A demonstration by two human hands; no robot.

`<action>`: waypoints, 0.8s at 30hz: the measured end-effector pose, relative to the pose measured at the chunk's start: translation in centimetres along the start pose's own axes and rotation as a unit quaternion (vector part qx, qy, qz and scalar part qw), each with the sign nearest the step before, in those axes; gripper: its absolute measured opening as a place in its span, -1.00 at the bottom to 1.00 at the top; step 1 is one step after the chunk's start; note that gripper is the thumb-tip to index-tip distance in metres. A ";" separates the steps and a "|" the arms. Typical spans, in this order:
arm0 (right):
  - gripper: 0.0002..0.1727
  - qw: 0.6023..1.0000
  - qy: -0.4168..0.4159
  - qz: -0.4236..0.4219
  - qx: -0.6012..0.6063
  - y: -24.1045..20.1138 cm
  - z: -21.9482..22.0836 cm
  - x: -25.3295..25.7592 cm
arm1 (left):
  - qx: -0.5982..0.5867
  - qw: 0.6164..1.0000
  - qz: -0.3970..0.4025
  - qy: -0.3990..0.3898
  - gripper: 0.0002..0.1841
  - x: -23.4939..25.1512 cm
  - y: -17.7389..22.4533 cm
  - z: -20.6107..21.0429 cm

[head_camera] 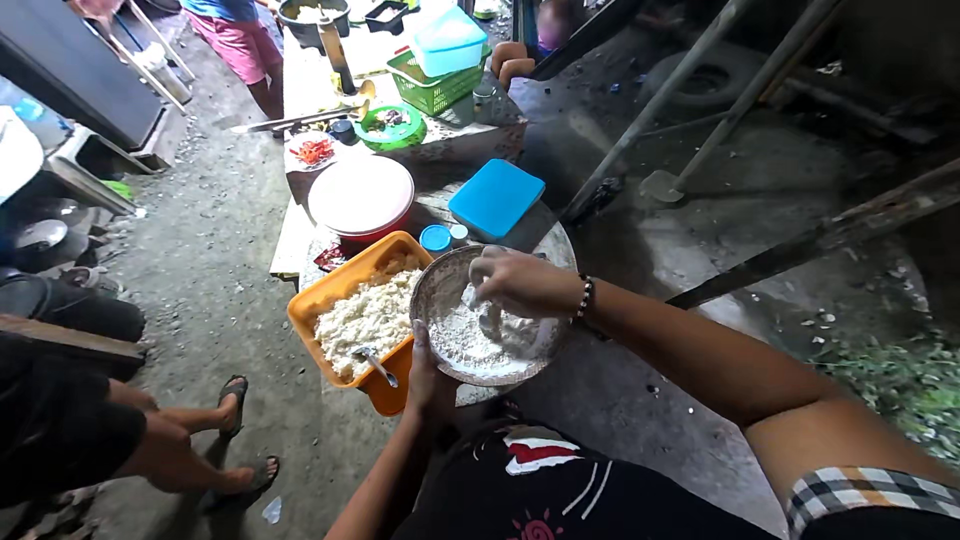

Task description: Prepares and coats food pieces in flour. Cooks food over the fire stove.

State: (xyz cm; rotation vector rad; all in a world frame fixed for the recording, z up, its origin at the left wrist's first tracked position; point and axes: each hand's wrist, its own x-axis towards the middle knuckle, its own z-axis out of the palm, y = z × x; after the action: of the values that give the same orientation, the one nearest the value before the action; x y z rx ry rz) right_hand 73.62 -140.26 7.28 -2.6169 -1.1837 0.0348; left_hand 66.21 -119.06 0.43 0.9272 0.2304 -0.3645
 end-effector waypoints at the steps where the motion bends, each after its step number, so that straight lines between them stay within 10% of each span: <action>1: -0.70 1.000 -0.020 -0.017 -0.013 -0.4 0.3 0.0 | 0.004 1.000 0.000 0.002 -0.34 0.0 0.0 0.1; 7: -0.90 0.992 -0.056 -0.081 -0.083 -0.9 1.9 0.6 | 0.006 1.000 0.004 0.007 -0.35 -0.1 0.0 0.5; 24: -0.86 0.981 0.177 0.013 0.074 0.6 -3.3 -0.8 | 0.011 1.000 0.016 0.000 -0.34 0.3 -0.4 0.1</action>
State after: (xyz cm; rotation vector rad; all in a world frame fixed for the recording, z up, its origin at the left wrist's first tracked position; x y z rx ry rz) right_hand 73.98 -141.98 10.28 -2.3806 -0.9824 -0.3132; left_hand 66.31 -119.44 0.07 0.9507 0.2115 -0.3389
